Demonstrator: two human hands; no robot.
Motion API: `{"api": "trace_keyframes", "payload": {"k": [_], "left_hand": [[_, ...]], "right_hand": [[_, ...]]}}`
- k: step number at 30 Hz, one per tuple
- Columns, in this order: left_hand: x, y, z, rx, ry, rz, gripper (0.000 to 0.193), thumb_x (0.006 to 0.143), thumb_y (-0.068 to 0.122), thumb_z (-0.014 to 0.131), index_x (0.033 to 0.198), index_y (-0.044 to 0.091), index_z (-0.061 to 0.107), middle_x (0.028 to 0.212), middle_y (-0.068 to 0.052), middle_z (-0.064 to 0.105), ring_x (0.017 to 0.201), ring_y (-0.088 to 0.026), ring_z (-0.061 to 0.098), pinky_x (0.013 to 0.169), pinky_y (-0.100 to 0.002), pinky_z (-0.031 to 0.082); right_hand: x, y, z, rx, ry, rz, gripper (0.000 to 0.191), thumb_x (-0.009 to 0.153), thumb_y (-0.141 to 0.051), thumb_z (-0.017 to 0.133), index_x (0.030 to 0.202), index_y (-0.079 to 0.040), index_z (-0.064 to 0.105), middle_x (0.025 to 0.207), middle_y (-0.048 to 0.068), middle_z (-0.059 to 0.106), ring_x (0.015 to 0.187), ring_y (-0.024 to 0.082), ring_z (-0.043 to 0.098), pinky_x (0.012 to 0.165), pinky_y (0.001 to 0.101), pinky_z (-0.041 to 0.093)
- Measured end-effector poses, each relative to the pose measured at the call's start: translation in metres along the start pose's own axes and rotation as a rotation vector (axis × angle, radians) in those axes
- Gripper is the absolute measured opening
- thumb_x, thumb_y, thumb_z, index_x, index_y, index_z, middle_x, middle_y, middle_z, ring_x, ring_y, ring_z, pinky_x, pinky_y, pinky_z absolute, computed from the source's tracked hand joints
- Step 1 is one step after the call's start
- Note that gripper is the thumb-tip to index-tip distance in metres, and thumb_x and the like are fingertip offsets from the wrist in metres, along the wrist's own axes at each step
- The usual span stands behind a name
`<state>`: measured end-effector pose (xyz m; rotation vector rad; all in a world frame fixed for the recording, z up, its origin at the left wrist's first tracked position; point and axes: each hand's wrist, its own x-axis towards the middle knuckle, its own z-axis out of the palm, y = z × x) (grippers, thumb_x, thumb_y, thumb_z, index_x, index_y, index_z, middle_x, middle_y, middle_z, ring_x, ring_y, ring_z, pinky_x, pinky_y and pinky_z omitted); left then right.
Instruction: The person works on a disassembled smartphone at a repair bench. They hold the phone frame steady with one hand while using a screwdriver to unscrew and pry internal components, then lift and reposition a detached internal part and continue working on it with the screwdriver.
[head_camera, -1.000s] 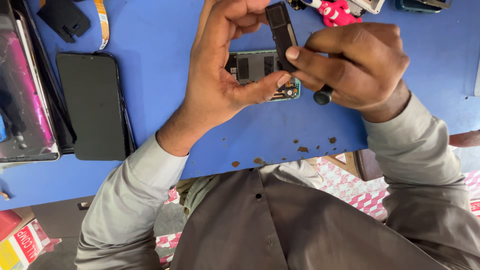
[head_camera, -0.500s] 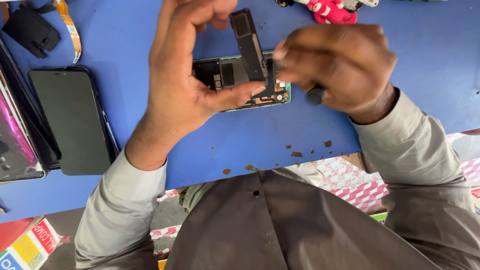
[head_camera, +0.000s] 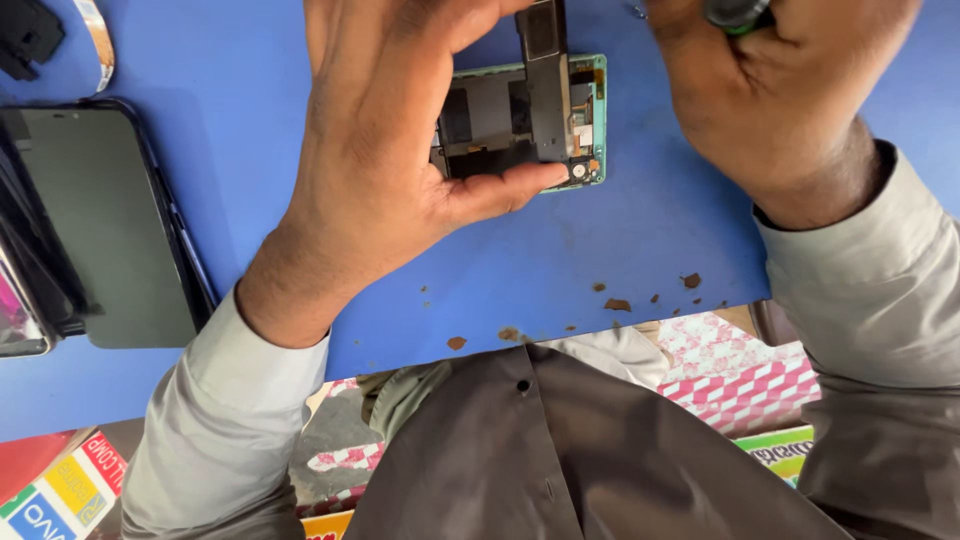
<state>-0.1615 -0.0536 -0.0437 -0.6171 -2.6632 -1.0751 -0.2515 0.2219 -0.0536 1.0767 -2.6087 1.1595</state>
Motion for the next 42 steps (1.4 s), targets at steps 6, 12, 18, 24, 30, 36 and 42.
{"api": "trace_keyframes", "payload": {"k": [6,12,18,24,30,36,42], "left_hand": [[0.008,0.012,-0.004,-0.03,0.064,0.099,0.081,0.084,0.032,0.1,0.143,0.012,0.048,0.142,-0.002,0.052,0.133,-0.024,0.047,0.111,-0.041,0.034],[0.01,0.016,-0.003,-0.009,0.074,0.079,0.082,0.085,0.039,0.1,0.145,0.015,0.049,0.14,-0.003,0.052,0.131,-0.023,0.05,0.11,-0.04,0.035],[0.013,0.018,-0.005,0.048,0.085,0.132,0.083,0.087,0.038,0.096,0.148,0.012,0.046,0.14,-0.002,0.052,0.127,-0.02,0.053,0.108,-0.039,0.036],[0.012,0.019,-0.006,0.063,0.07,0.145,0.084,0.086,0.037,0.095,0.149,0.01,0.046,0.139,-0.004,0.053,0.123,-0.019,0.056,0.108,-0.04,0.037],[0.013,0.021,-0.008,0.053,0.086,0.153,0.083,0.087,0.035,0.094,0.148,0.009,0.045,0.135,-0.005,0.057,0.119,-0.021,0.058,0.107,-0.04,0.037],[0.011,0.018,-0.007,0.064,0.139,0.173,0.083,0.09,0.033,0.094,0.149,0.009,0.041,0.129,-0.004,0.059,0.116,-0.02,0.059,0.106,-0.038,0.036],[0.01,0.019,-0.009,0.059,0.143,0.167,0.083,0.092,0.034,0.092,0.152,0.01,0.039,0.13,-0.004,0.058,0.119,-0.019,0.059,0.107,-0.038,0.037]], "right_hand": [[0.013,-0.022,-0.004,0.305,-0.052,0.007,0.011,0.11,0.003,0.073,0.105,0.007,0.063,0.087,0.009,0.06,0.075,0.013,0.057,0.066,0.0255,0.045],[0.018,-0.025,0.0,0.634,-0.116,0.017,0.019,0.112,0.013,0.068,0.129,0.007,0.062,0.116,0.011,0.071,0.104,0.012,0.071,0.09,0.0215,0.061],[0.018,-0.022,-0.001,0.626,-0.112,0.161,0.02,0.108,0.01,0.075,0.126,0.009,0.065,0.11,0.015,0.072,0.095,0.012,0.07,0.082,0.021,0.06],[0.024,-0.025,-0.002,0.759,-0.158,0.103,0.021,0.107,0.008,0.07,0.125,0.012,0.061,0.113,0.017,0.072,0.1,0.014,0.073,0.087,0.0218,0.062],[0.028,-0.03,-0.002,0.934,-0.14,0.352,0.027,0.095,0.0,0.074,0.118,0.006,0.062,0.091,0.011,0.072,0.067,0.006,0.062,0.054,0.0144,0.049],[0.03,-0.033,-0.005,0.828,-0.324,0.18,0.037,0.096,0.005,0.071,0.127,0.009,0.052,0.111,0.017,0.071,0.101,0.017,0.073,0.088,0.0268,0.063],[0.026,-0.028,-0.003,0.85,-0.362,0.152,0.039,0.098,0.005,0.072,0.13,0.008,0.049,0.109,0.017,0.072,0.101,0.016,0.073,0.087,0.0267,0.064]]}}
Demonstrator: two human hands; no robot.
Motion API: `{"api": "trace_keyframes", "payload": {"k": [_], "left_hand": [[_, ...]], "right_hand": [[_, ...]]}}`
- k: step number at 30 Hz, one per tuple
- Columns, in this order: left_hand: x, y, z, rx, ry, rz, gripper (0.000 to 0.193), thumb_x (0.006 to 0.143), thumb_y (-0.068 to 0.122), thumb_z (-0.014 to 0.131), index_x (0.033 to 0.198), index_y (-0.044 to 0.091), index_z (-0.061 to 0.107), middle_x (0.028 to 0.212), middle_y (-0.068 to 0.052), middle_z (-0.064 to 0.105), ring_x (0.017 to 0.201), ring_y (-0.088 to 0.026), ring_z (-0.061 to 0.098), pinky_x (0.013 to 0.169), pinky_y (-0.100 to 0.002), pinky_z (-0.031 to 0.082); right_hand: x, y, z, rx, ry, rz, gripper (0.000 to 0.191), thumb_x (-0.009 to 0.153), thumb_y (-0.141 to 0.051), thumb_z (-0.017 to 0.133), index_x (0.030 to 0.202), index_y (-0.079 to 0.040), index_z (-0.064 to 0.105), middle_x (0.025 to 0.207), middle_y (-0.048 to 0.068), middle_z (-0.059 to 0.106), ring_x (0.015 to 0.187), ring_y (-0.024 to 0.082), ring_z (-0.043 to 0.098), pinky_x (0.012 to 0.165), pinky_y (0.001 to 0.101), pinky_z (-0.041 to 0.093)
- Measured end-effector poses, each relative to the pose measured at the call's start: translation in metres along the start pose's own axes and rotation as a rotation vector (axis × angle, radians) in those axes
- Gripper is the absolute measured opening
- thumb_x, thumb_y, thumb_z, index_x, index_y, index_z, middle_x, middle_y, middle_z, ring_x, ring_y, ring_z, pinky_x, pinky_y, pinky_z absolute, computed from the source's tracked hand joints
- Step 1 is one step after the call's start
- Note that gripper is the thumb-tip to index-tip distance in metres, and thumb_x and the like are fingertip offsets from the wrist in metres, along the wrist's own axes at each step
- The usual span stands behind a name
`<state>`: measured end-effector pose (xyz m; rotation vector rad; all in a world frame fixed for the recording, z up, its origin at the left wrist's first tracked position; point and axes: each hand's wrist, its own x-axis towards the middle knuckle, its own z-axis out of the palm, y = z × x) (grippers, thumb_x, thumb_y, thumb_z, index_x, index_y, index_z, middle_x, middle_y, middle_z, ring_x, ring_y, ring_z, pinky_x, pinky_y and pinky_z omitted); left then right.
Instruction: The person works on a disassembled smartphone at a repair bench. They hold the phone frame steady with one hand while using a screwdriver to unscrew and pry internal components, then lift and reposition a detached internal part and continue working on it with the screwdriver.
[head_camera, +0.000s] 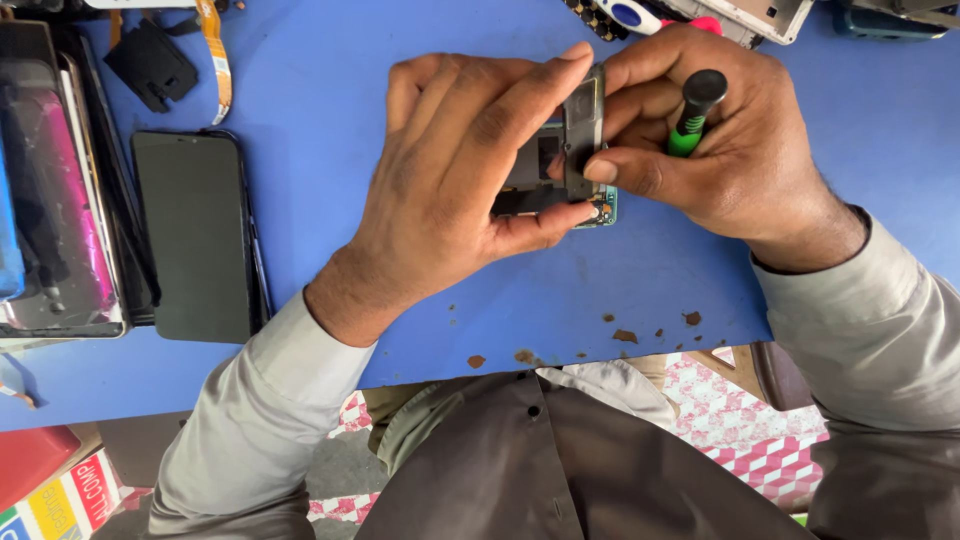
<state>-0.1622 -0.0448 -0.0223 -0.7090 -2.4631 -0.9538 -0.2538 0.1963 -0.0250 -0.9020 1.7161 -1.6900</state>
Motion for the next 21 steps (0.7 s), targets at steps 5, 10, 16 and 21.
{"api": "trace_keyframes", "payload": {"k": [5,10,16,21], "left_hand": [[0.003,0.002,0.001,-0.063,-0.017,-0.016,0.088,0.089,0.032,0.095,0.152,0.009,0.038,0.135,-0.006,0.055,0.121,-0.021,0.057,0.104,-0.04,0.04],[0.003,0.001,0.0,-0.275,-0.035,-0.072,0.084,0.089,0.026,0.096,0.152,0.013,0.041,0.145,-0.01,0.05,0.134,-0.024,0.051,0.107,-0.033,0.045],[-0.001,-0.005,-0.005,-0.739,-0.044,-0.101,0.08,0.095,0.014,0.095,0.153,0.014,0.039,0.16,-0.008,0.043,0.145,-0.019,0.044,0.12,-0.03,0.043],[-0.004,-0.009,-0.006,-1.07,-0.051,-0.176,0.076,0.105,0.007,0.09,0.156,0.014,0.033,0.156,-0.008,0.047,0.133,-0.014,0.055,0.115,-0.029,0.05]], "right_hand": [[-0.002,0.007,-0.003,-0.027,0.032,0.053,0.045,0.095,0.0,0.076,0.128,0.004,0.046,0.092,0.013,0.074,0.084,0.011,0.071,0.07,0.0201,0.056],[-0.005,0.004,-0.001,0.051,-0.039,0.054,0.038,0.096,0.001,0.07,0.124,0.004,0.046,0.103,0.016,0.073,0.097,0.016,0.075,0.081,0.0257,0.061],[-0.002,-0.008,0.005,0.128,0.115,0.122,0.035,0.102,-0.032,0.055,0.117,0.0,0.048,0.082,0.017,0.068,0.049,0.017,0.055,0.043,0.0271,0.043],[-0.002,-0.004,0.0,0.441,0.316,0.109,0.05,0.104,-0.049,0.043,0.106,0.001,0.047,0.081,0.018,0.062,0.048,0.022,0.054,0.044,0.0327,0.044]]}}
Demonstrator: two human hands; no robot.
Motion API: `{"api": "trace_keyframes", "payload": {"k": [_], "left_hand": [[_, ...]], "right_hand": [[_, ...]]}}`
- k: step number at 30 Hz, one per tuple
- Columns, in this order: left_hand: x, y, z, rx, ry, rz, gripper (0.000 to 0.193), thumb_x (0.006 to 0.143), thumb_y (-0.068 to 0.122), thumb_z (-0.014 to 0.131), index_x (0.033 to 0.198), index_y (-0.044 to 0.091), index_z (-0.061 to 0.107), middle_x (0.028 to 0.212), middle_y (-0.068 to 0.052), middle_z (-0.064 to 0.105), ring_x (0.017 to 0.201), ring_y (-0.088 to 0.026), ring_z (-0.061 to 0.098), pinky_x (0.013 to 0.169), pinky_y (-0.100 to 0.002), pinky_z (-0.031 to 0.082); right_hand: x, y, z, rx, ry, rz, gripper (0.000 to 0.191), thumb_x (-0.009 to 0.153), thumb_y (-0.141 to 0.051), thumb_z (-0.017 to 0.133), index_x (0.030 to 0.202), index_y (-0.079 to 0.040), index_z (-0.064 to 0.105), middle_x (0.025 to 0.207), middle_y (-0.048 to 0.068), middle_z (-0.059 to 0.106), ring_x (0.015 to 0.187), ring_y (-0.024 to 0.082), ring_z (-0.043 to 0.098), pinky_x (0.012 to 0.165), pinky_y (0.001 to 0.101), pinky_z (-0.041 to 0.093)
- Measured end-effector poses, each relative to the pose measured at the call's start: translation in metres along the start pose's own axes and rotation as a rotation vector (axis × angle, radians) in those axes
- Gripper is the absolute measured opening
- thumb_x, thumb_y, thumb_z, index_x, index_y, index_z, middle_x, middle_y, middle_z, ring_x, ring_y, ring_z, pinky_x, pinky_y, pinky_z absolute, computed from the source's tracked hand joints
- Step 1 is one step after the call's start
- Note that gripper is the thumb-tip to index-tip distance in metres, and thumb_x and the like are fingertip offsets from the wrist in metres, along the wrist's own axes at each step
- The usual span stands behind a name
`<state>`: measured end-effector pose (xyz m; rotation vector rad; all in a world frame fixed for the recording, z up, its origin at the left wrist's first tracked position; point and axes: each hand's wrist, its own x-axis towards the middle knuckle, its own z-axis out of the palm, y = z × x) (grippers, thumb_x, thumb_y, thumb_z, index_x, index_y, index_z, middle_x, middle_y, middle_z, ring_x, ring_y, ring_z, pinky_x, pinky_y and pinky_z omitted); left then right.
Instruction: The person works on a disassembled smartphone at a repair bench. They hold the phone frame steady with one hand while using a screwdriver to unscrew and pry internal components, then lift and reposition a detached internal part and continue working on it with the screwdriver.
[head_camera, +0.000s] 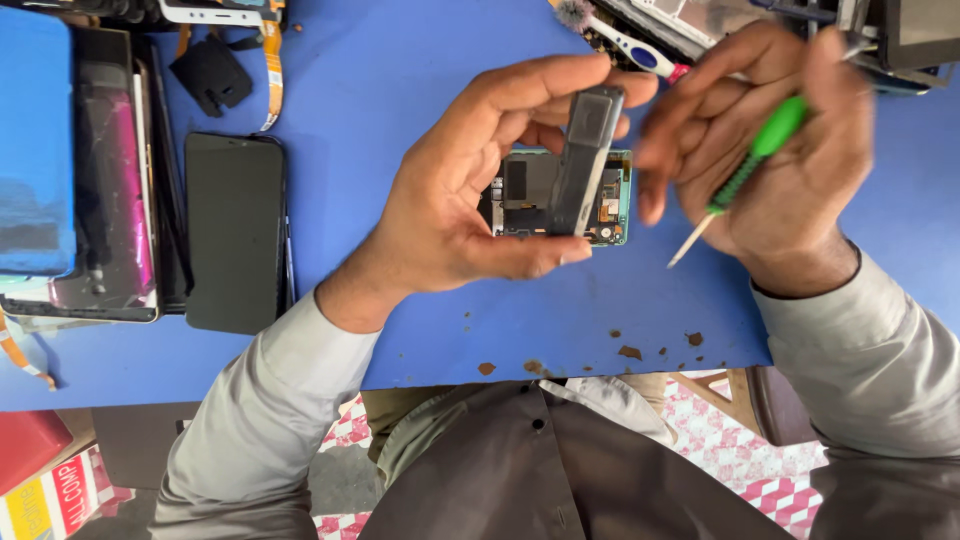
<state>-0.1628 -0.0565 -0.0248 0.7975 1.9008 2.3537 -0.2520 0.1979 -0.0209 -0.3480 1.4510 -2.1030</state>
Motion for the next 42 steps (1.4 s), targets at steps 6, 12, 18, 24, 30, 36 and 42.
{"api": "trace_keyframes", "payload": {"k": [6,12,18,24,30,36,42], "left_hand": [[0.005,-0.006,0.0,-0.104,0.152,-0.246,0.08,0.102,-0.003,0.074,0.163,0.009,0.024,0.15,-0.019,0.058,0.114,-0.016,0.071,0.102,-0.029,0.058],[0.005,-0.022,0.001,0.025,0.236,-0.156,0.069,0.111,-0.012,0.063,0.162,0.008,0.022,0.138,-0.017,0.068,0.12,-0.019,0.075,0.107,-0.029,0.063],[0.006,-0.028,-0.001,-0.052,0.311,-0.218,0.03,0.11,-0.007,0.061,0.136,-0.002,0.047,0.134,-0.015,0.071,0.12,-0.019,0.075,0.103,-0.031,0.06],[0.007,-0.021,-0.001,-0.031,0.33,-0.222,0.028,0.109,0.001,0.063,0.137,-0.003,0.056,0.127,-0.013,0.074,0.111,-0.017,0.077,0.095,-0.03,0.064],[0.006,-0.021,0.0,-0.031,0.36,-0.174,0.03,0.112,0.0,0.061,0.141,-0.004,0.057,0.128,-0.013,0.074,0.111,-0.018,0.078,0.097,-0.032,0.063],[0.003,-0.024,0.002,-0.008,0.364,-0.188,0.031,0.111,-0.002,0.061,0.142,-0.004,0.057,0.125,-0.015,0.074,0.11,-0.02,0.078,0.096,-0.032,0.063],[0.003,-0.023,0.003,-0.025,0.394,-0.19,0.03,0.11,-0.002,0.06,0.141,-0.004,0.057,0.125,-0.014,0.074,0.111,-0.02,0.079,0.096,-0.032,0.063]], "right_hand": [[-0.009,0.013,-0.031,0.413,0.134,-0.129,0.068,0.106,-0.061,0.034,0.096,0.005,0.046,0.078,0.018,0.055,0.054,0.027,0.055,0.051,0.0379,0.046],[-0.007,0.018,-0.022,-0.252,-0.005,-0.415,0.071,0.102,-0.066,0.048,0.103,0.004,0.054,0.087,0.017,0.061,0.07,0.03,0.068,0.056,0.0372,0.057],[0.002,0.006,0.005,-0.71,-0.149,-0.669,0.045,0.099,-0.04,0.075,0.114,0.002,0.069,0.11,0.014,0.073,0.09,0.028,0.075,0.075,0.0326,0.061],[0.008,-0.005,0.017,-1.043,-0.212,-0.873,0.031,0.091,-0.013,0.083,0.11,0.006,0.069,0.107,0.021,0.073,0.092,0.031,0.073,0.079,0.0378,0.06],[0.014,-0.012,0.022,-1.064,-0.266,-0.864,0.02,0.088,0.0,0.077,0.104,0.006,0.067,0.102,0.024,0.073,0.088,0.032,0.074,0.078,0.0394,0.058],[0.015,-0.007,0.018,-1.057,-0.232,-0.845,0.019,0.088,0.0,0.076,0.104,0.006,0.068,0.102,0.022,0.073,0.09,0.032,0.075,0.082,0.0415,0.059],[0.017,-0.002,0.013,-1.054,-0.222,-0.844,0.016,0.091,0.003,0.076,0.104,0.005,0.068,0.101,0.022,0.074,0.094,0.033,0.075,0.078,0.0388,0.061]]}}
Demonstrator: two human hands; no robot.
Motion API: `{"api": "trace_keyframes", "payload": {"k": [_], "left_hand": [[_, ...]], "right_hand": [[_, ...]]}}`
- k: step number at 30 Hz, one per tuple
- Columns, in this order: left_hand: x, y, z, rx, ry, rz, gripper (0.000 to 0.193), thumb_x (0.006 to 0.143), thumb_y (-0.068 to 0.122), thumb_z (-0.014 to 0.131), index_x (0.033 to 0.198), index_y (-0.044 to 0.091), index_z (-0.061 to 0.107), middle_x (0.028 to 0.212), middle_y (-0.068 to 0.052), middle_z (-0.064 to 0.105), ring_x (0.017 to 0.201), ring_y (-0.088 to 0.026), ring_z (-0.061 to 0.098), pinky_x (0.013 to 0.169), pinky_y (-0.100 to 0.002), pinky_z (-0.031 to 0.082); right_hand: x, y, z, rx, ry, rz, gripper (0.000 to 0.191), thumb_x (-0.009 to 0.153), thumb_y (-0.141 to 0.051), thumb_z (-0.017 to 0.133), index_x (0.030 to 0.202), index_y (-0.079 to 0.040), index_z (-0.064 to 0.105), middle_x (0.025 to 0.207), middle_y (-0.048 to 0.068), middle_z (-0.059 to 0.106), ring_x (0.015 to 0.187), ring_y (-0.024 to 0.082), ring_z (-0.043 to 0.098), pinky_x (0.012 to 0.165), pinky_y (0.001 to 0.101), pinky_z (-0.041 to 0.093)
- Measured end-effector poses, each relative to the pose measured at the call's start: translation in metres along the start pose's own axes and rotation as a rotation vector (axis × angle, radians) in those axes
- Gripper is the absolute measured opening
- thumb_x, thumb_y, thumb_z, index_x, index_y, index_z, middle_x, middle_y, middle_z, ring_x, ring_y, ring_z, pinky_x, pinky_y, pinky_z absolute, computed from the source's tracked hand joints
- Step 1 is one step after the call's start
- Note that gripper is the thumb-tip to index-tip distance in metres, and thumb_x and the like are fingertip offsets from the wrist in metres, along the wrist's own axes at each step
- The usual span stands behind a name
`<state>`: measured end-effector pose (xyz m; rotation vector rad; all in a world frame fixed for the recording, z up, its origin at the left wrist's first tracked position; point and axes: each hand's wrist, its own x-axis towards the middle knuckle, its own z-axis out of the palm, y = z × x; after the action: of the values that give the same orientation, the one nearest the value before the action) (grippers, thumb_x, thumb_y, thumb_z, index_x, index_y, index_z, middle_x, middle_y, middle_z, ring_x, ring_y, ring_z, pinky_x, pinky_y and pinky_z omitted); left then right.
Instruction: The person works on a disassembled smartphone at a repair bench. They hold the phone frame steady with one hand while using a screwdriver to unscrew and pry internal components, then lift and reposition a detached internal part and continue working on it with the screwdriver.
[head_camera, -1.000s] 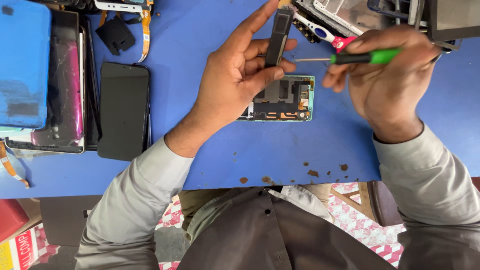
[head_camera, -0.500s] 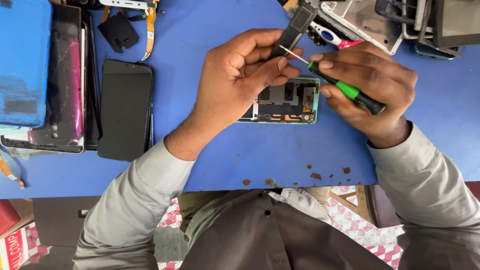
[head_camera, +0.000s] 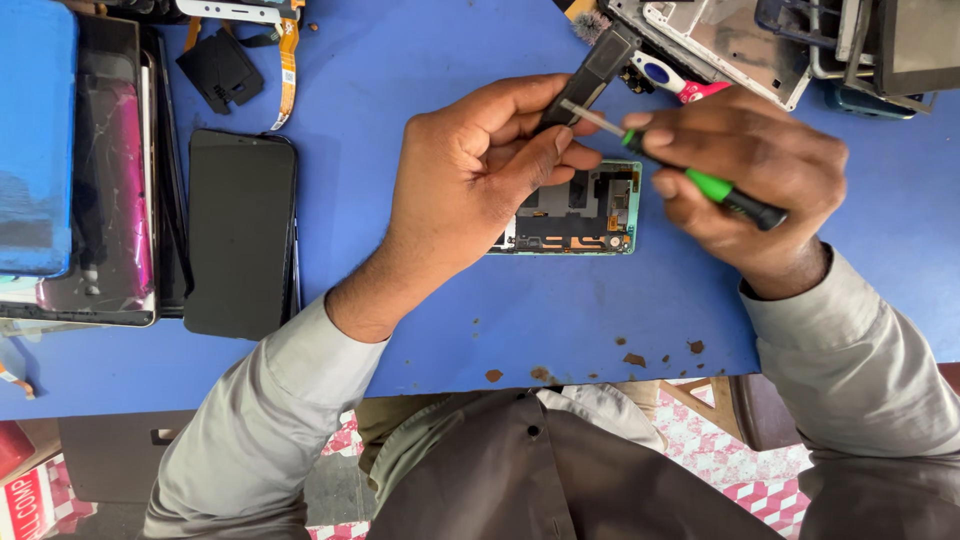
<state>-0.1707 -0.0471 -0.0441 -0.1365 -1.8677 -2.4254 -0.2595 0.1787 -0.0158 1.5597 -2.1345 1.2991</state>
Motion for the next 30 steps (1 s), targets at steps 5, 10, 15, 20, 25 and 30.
{"api": "trace_keyframes", "payload": {"k": [5,10,15,20,25,30], "left_hand": [[0.001,0.004,0.002,0.026,-0.021,-0.014,0.028,0.111,-0.002,0.059,0.139,-0.004,0.058,0.124,-0.014,0.075,0.11,-0.021,0.078,0.096,-0.032,0.063],[0.0,0.003,0.005,0.047,-0.003,-0.064,0.029,0.108,-0.002,0.059,0.137,-0.005,0.058,0.12,-0.014,0.076,0.106,-0.02,0.079,0.091,-0.031,0.063],[0.0,0.004,0.006,0.039,0.012,-0.053,0.026,0.109,-0.002,0.06,0.134,-0.006,0.059,0.12,-0.015,0.076,0.106,-0.02,0.079,0.092,-0.031,0.063],[0.0,0.01,0.003,0.019,-0.01,-0.028,0.025,0.112,-0.002,0.058,0.137,-0.005,0.056,0.123,-0.016,0.075,0.11,-0.021,0.078,0.096,-0.032,0.063],[0.0,0.011,0.002,0.056,0.015,-0.051,0.025,0.109,-0.001,0.06,0.133,-0.005,0.054,0.118,-0.016,0.077,0.105,-0.02,0.08,0.091,-0.03,0.064],[0.001,0.011,0.001,0.032,0.015,-0.044,0.022,0.109,-0.001,0.059,0.13,-0.005,0.053,0.119,-0.017,0.076,0.106,-0.02,0.079,0.092,-0.03,0.064]], "right_hand": [[0.001,0.0,0.002,0.082,-0.014,-0.005,0.015,0.089,0.004,0.075,0.101,0.004,0.066,0.098,0.02,0.073,0.098,0.037,0.077,0.077,0.0383,0.062],[0.002,-0.003,-0.003,-0.028,-0.01,0.042,0.013,0.092,0.003,0.073,0.103,0.007,0.068,0.103,0.024,0.073,0.093,0.034,0.074,0.079,0.041,0.061],[0.0,0.0,-0.002,0.041,0.019,0.019,0.016,0.091,-0.001,0.073,0.103,0.006,0.067,0.101,0.021,0.072,0.096,0.033,0.076,0.076,0.037,0.061],[-0.001,0.002,-0.001,0.106,-0.036,0.012,0.012,0.092,0.003,0.073,0.102,0.004,0.066,0.098,0.017,0.073,0.1,0.035,0.076,0.078,0.0381,0.061],[0.0,0.0,-0.001,0.016,0.001,0.044,0.014,0.092,0.003,0.074,0.105,0.005,0.068,0.102,0.021,0.072,0.1,0.032,0.075,0.078,0.0385,0.061],[0.002,0.001,0.002,0.047,0.004,0.024,0.01,0.092,0.004,0.071,0.1,0.007,0.066,0.097,0.021,0.071,0.096,0.035,0.076,0.078,0.0405,0.063]]}}
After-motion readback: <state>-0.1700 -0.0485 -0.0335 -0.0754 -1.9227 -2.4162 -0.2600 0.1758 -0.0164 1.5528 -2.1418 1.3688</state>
